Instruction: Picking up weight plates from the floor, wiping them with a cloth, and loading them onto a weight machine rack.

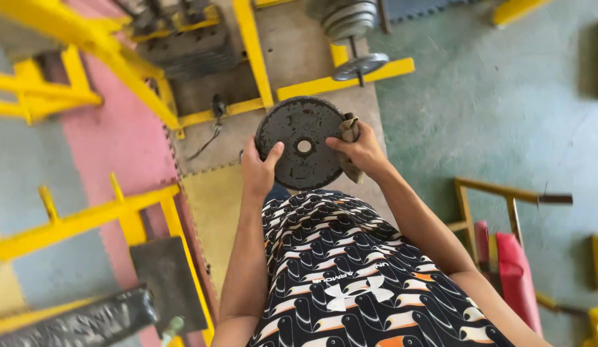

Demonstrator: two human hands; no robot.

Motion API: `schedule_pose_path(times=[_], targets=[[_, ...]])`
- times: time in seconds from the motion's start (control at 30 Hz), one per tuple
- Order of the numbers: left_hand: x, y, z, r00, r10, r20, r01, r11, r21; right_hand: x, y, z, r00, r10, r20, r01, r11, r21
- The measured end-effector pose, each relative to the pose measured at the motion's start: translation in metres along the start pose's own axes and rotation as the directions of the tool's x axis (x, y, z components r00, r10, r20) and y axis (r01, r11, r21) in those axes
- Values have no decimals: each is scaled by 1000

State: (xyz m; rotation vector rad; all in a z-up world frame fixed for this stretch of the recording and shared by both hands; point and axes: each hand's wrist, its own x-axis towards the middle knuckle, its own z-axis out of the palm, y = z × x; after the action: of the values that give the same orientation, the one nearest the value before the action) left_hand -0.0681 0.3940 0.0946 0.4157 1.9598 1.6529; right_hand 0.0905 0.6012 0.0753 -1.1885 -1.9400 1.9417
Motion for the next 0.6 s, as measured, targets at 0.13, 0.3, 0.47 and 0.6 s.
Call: schedule_pose_path(times=[0.13, 0.3, 0.47, 0.6], targets=[[27, 9, 57, 978, 47, 205, -55, 998, 34, -17, 14, -46, 984, 44, -172, -25, 993, 115], [68, 18, 129, 923, -24, 385, -23, 993, 117, -19, 25, -100, 932, 151, -330, -67, 966, 251], [127, 14, 202, 846, 21, 533, -83, 992, 92, 7, 28, -145, 861, 200, -467, -55, 950, 307], [174, 26, 252, 815, -11, 580, -89, 986, 144, 42, 16, -185, 826, 216, -520, -57, 951, 303]])
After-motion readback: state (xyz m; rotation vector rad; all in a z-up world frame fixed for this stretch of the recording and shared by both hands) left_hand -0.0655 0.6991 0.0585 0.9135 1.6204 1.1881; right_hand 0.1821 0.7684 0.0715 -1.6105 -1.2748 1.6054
